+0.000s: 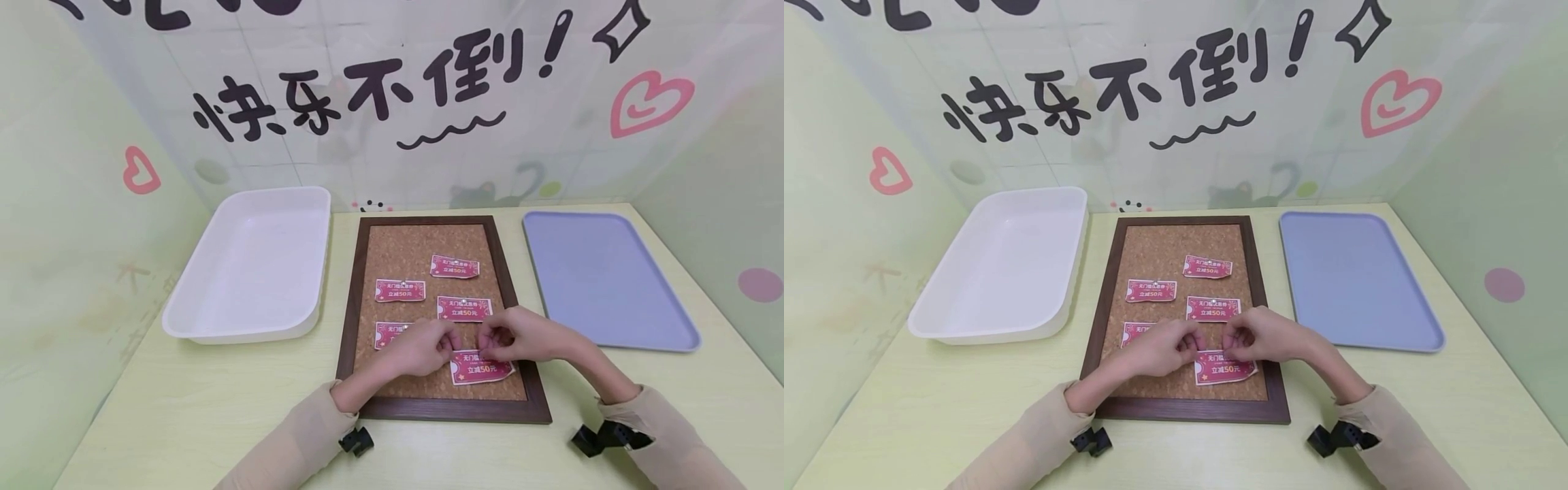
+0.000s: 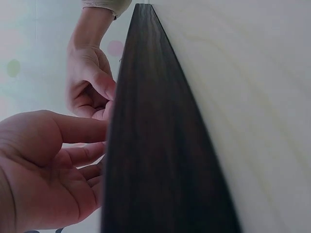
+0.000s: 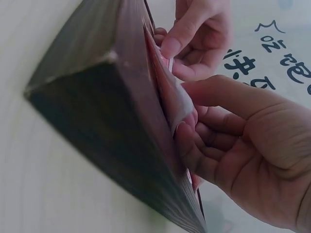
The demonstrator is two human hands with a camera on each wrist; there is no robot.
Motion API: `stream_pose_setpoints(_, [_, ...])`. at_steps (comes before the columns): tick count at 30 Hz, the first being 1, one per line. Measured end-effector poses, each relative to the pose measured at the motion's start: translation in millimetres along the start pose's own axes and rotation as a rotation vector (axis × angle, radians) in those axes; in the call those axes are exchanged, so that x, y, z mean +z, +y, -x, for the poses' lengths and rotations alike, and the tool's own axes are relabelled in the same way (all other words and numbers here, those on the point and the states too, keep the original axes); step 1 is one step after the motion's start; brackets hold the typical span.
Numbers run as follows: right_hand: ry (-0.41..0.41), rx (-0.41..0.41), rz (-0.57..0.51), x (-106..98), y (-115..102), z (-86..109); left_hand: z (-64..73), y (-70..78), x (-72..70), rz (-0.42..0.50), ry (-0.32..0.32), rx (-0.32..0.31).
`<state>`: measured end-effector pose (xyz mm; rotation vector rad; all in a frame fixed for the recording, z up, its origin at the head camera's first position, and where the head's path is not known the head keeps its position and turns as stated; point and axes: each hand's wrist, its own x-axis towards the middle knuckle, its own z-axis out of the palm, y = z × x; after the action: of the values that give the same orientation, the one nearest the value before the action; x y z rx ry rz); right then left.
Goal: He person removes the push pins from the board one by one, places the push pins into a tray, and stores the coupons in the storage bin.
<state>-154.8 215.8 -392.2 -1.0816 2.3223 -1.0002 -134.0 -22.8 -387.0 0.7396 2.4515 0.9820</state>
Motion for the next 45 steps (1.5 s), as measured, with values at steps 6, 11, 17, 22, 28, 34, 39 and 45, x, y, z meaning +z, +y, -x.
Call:
stream_pose_setpoints(6, [0.047,-0.029,-0.035,-4.7,2.6,2.1,1.4,-0.2,-5.4,0.005,0.009,0.021])
stream_pose_setpoints(11, [0.13,-0.049,-0.048,-12.4,2.3,5.4,2.7,-1.1,-13.3,0.02,0.029,0.057])
stream_pose_setpoints(17, [0.206,-0.042,-0.044,-21.6,2.7,10.1,5.8,-3.5,-24.7,0.058,0.06,0.08])
stream_pose_setpoints(22, [0.256,0.015,-0.041,-26.5,3.4,14.4,7.5,-6.4,-33.2,0.098,0.079,0.126])
stream_pose_setpoints(28, [0.329,-0.043,-0.019,-31.7,7.7,16.8,10.2,-9.4,-44.0,0.091,0.127,0.139])
stream_pose_setpoints(34, [0.382,-0.035,-0.003,-40.2,14.2,20.7,14.0,-16.0,-58.2,0.099,0.189,0.12])
stream_pose_setpoints(39, [0.437,-0.007,-0.019,-48.8,23.4,26.3,19.3,-21.2,-71.8,0.118,0.263,0.099])
stream_pose_setpoints(45, [0.519,0.02,-0.006,-60.0,37.4,32.2,27.5,-30.9,-90.4,0.122,0.344,0.096])
